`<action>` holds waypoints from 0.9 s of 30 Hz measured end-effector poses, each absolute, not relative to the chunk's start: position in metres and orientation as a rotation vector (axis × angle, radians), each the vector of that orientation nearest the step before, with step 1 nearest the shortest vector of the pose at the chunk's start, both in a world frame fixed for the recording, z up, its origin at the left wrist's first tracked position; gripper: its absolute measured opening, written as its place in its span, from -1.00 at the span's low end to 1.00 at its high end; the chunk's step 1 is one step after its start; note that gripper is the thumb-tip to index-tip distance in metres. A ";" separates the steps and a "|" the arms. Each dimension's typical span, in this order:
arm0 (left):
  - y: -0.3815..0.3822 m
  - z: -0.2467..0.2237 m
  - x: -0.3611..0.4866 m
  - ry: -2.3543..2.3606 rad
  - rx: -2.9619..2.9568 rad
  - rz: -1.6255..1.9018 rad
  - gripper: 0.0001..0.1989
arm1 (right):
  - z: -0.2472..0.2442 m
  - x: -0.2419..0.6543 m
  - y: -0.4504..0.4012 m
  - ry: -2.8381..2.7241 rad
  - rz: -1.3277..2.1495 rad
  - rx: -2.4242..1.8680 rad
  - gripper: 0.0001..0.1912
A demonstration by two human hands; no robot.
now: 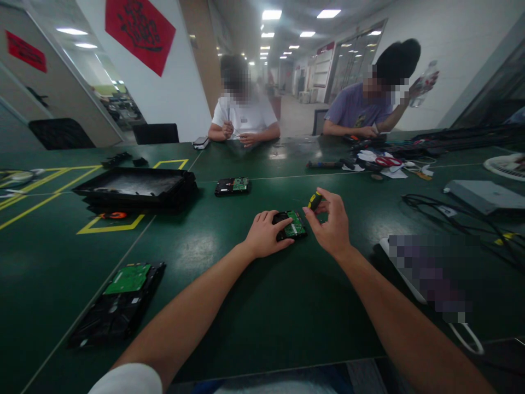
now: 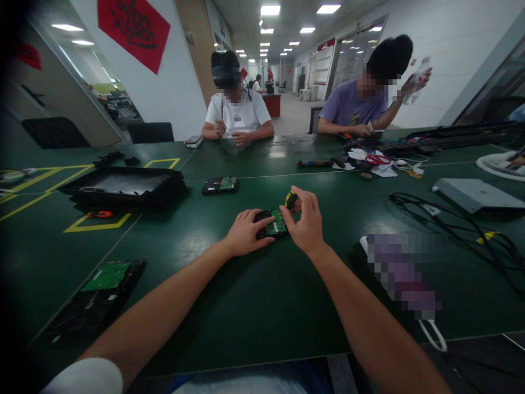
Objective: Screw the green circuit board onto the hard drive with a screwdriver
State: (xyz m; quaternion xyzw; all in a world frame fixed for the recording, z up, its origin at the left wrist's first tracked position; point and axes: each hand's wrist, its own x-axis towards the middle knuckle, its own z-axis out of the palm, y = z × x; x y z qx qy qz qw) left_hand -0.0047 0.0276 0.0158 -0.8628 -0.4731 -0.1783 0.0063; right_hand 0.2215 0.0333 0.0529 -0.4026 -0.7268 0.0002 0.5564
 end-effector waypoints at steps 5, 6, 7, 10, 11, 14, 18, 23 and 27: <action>0.028 0.016 -0.005 -1.498 -2.709 -0.556 -0.29 | 0.052 0.222 0.034 -1.742 0.044 -0.929 -0.44; 0.028 0.017 -0.005 -1.498 -2.711 -0.553 -0.29 | 0.051 0.222 0.034 -1.732 0.031 -0.933 -0.44; 0.028 0.017 -0.005 -1.497 -2.713 -0.551 -0.29 | 0.051 0.222 0.035 -1.721 0.015 -0.937 -0.43; 0.028 0.017 -0.005 -1.494 -2.714 -0.553 -0.29 | 0.050 0.222 0.035 -1.709 -0.015 -0.944 -0.41; 0.028 0.016 -0.005 -1.495 -2.711 -0.556 -0.29 | 0.050 0.222 0.035 -1.714 -0.012 -0.940 -0.42; 0.028 0.016 -0.004 -1.495 -2.696 -0.563 -0.30 | 0.050 0.222 0.035 -1.739 0.034 -0.917 -0.44; 0.028 0.015 -0.004 -1.475 -2.691 -0.549 -0.31 | 0.051 0.222 0.036 -1.731 0.022 -0.923 -0.44; 0.028 0.015 -0.004 -1.470 -2.696 -0.529 -0.30 | 0.050 0.223 0.036 -1.726 -0.010 -0.941 -0.42; 0.030 0.015 -0.003 -1.511 -2.687 -0.532 -0.31 | 0.048 0.223 0.037 -1.735 0.028 -0.924 -0.43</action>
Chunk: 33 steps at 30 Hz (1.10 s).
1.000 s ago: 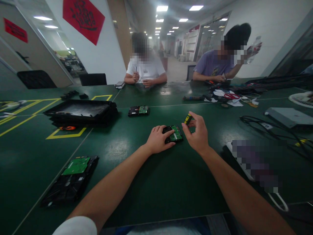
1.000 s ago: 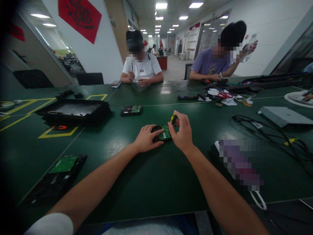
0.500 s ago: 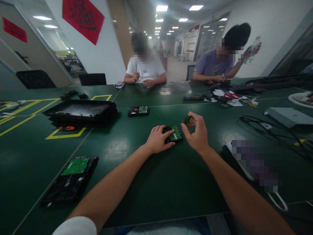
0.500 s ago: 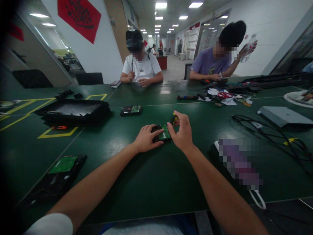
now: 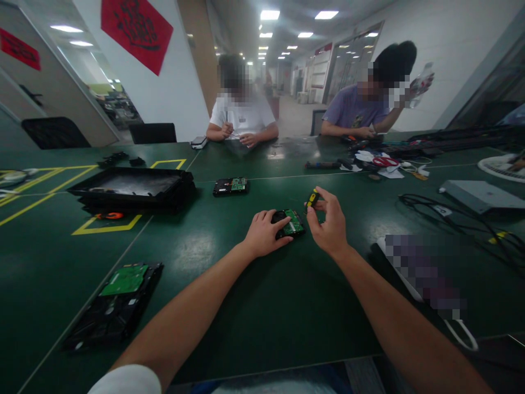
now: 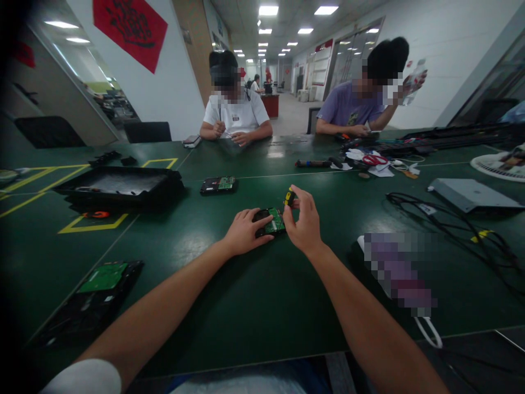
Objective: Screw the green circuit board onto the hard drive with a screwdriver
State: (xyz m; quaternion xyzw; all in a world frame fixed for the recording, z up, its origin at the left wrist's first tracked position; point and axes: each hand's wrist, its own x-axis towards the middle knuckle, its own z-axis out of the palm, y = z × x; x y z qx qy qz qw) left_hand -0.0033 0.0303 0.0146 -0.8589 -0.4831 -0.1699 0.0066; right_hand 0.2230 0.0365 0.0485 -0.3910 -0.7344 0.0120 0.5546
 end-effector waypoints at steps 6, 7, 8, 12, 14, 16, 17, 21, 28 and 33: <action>0.031 0.015 -0.003 -1.509 -2.689 -0.532 -0.31 | 0.048 0.223 0.038 -1.703 0.004 -0.941 -0.39; 0.031 0.015 -0.003 -1.505 -2.690 -0.530 -0.31 | 0.049 0.224 0.038 -1.701 -0.002 -0.941 -0.38; 0.031 0.014 -0.003 -1.501 -2.688 -0.529 -0.32 | 0.049 0.224 0.037 -1.703 -0.008 -0.937 -0.38; 0.031 0.014 -0.004 -1.491 -2.684 -0.542 -0.34 | 0.050 0.224 0.036 -1.733 0.004 -0.914 -0.42; 0.031 0.013 -0.004 -1.493 -2.688 -0.549 -0.35 | 0.049 0.223 0.037 -1.731 0.030 -0.918 -0.42; 0.030 0.012 -0.004 -1.495 -2.690 -0.558 -0.36 | 0.048 0.223 0.037 -1.713 0.038 -0.936 -0.42; 0.030 0.012 -0.004 -1.495 -2.689 -0.563 -0.37 | 0.048 0.223 0.038 -1.702 0.032 -0.946 -0.41; 0.031 0.011 -0.004 -1.496 -2.681 -0.572 -0.36 | 0.048 0.224 0.038 -1.698 0.003 -0.956 -0.39; 0.031 0.010 -0.004 -1.489 -2.675 -0.578 -0.36 | 0.046 0.223 0.038 -1.713 0.052 -0.944 -0.41; 0.031 0.010 -0.004 -1.484 -2.682 -0.586 -0.37 | 0.046 0.223 0.038 -1.687 -0.005 -0.977 -0.38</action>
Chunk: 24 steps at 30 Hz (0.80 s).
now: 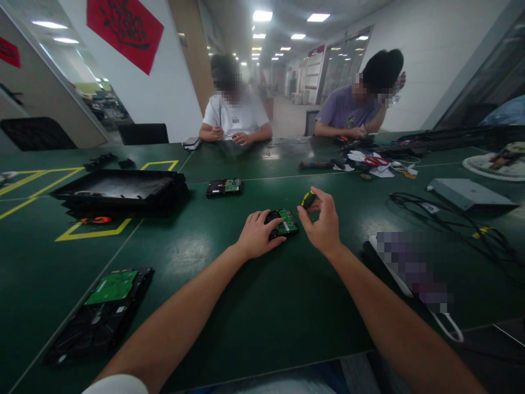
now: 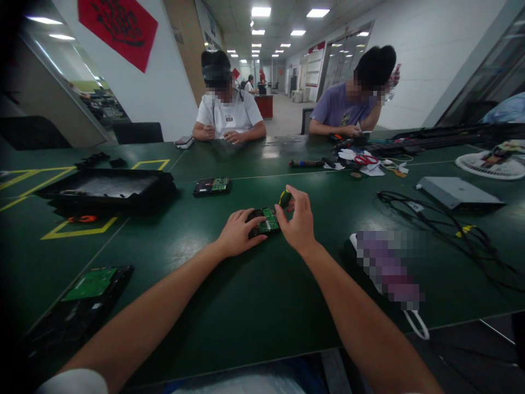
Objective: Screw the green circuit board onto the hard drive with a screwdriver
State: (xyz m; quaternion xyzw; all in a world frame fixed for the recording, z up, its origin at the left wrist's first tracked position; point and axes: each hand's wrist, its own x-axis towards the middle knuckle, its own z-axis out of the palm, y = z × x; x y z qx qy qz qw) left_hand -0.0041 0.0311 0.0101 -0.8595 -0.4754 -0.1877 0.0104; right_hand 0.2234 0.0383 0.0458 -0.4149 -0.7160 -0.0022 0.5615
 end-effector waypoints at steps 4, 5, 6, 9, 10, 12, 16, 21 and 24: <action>0.031 0.010 -0.005 -1.478 -2.683 -0.585 -0.36 | 0.047 0.224 0.037 -1.728 0.020 -0.942 -0.38; 0.031 0.010 -0.005 -1.473 -2.689 -0.586 -0.36 | 0.047 0.224 0.037 -1.736 0.032 -0.931 -0.39; 0.032 0.010 -0.005 -1.469 -2.693 -0.586 -0.36 | 0.047 0.224 0.037 -1.739 0.039 -0.924 -0.40; 0.033 0.010 -0.006 -1.459 -2.696 -0.581 -0.36 | 0.046 0.224 0.037 -1.721 0.024 -0.938 -0.39; 0.033 0.009 -0.006 -1.457 -2.695 -0.579 -0.36 | 0.045 0.224 0.037 -1.712 0.014 -0.948 -0.37; 0.033 0.009 -0.006 -1.459 -2.694 -0.581 -0.37 | 0.046 0.224 0.037 -1.703 -0.001 -0.961 -0.35; 0.033 0.008 -0.006 -1.465 -2.691 -0.593 -0.37 | 0.047 0.224 0.036 -1.728 0.007 -0.950 -0.37; 0.033 0.008 -0.006 -1.457 -2.684 -0.590 -0.36 | 0.047 0.223 0.035 -1.739 0.052 -0.927 -0.40; 0.033 0.008 -0.005 -1.453 -2.676 -0.586 -0.37 | 0.047 0.223 0.036 -1.723 0.018 -0.937 -0.39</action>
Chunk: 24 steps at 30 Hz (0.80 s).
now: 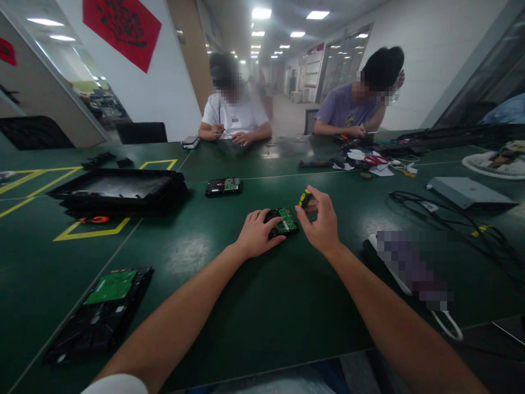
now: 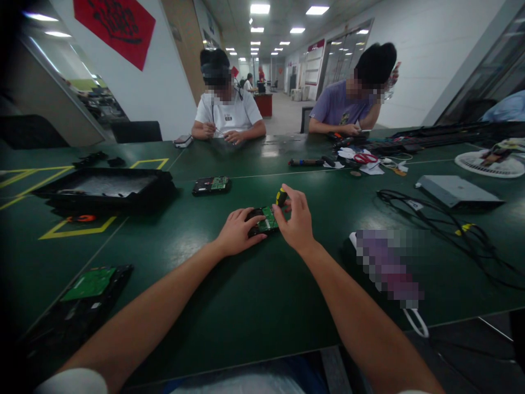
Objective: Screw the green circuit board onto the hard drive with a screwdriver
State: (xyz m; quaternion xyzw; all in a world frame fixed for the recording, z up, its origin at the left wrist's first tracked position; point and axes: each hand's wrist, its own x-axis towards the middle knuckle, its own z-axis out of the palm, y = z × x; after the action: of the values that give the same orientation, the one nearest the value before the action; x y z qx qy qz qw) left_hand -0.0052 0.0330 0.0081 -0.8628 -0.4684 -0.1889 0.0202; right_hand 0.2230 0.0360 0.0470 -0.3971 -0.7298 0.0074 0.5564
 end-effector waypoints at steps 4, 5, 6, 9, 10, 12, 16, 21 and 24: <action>0.033 0.008 -0.005 -1.457 -2.668 -0.588 -0.37 | 0.046 0.223 0.036 -1.730 0.035 -0.926 -0.40; 0.033 0.008 -0.005 -1.458 -2.669 -0.588 -0.37 | 0.046 0.223 0.036 -1.733 0.043 -0.920 -0.40; 0.033 0.008 -0.005 -1.458 -2.670 -0.587 -0.37 | 0.046 0.223 0.036 -1.734 0.043 -0.916 -0.40; 0.033 0.008 -0.004 -1.460 -2.671 -0.587 -0.36 | 0.046 0.223 0.036 -1.721 0.007 -0.936 -0.38; 0.033 0.008 -0.004 -1.461 -2.671 -0.588 -0.36 | 0.047 0.223 0.036 -1.720 -0.005 -0.943 -0.38; 0.033 0.008 -0.004 -1.464 -2.668 -0.590 -0.36 | 0.047 0.223 0.036 -1.727 -0.004 -0.939 -0.38; 0.033 0.007 -0.005 -1.465 -2.673 -0.588 -0.37 | 0.046 0.222 0.037 -1.718 0.016 -0.929 -0.40; 0.032 0.008 -0.005 -1.457 -2.673 -0.584 -0.37 | 0.045 0.223 0.037 -1.706 -0.015 -0.947 -0.37; 0.032 0.009 -0.005 -1.457 -2.664 -0.578 -0.36 | 0.047 0.223 0.036 -1.729 -0.001 -0.935 -0.40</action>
State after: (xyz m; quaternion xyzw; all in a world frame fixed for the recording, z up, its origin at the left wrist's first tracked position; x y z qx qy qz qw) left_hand -0.0046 0.0317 0.0086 -0.8615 -0.4714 -0.1871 0.0254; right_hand 0.2229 0.0362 0.0467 -0.3957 -0.7318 -0.0006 0.5549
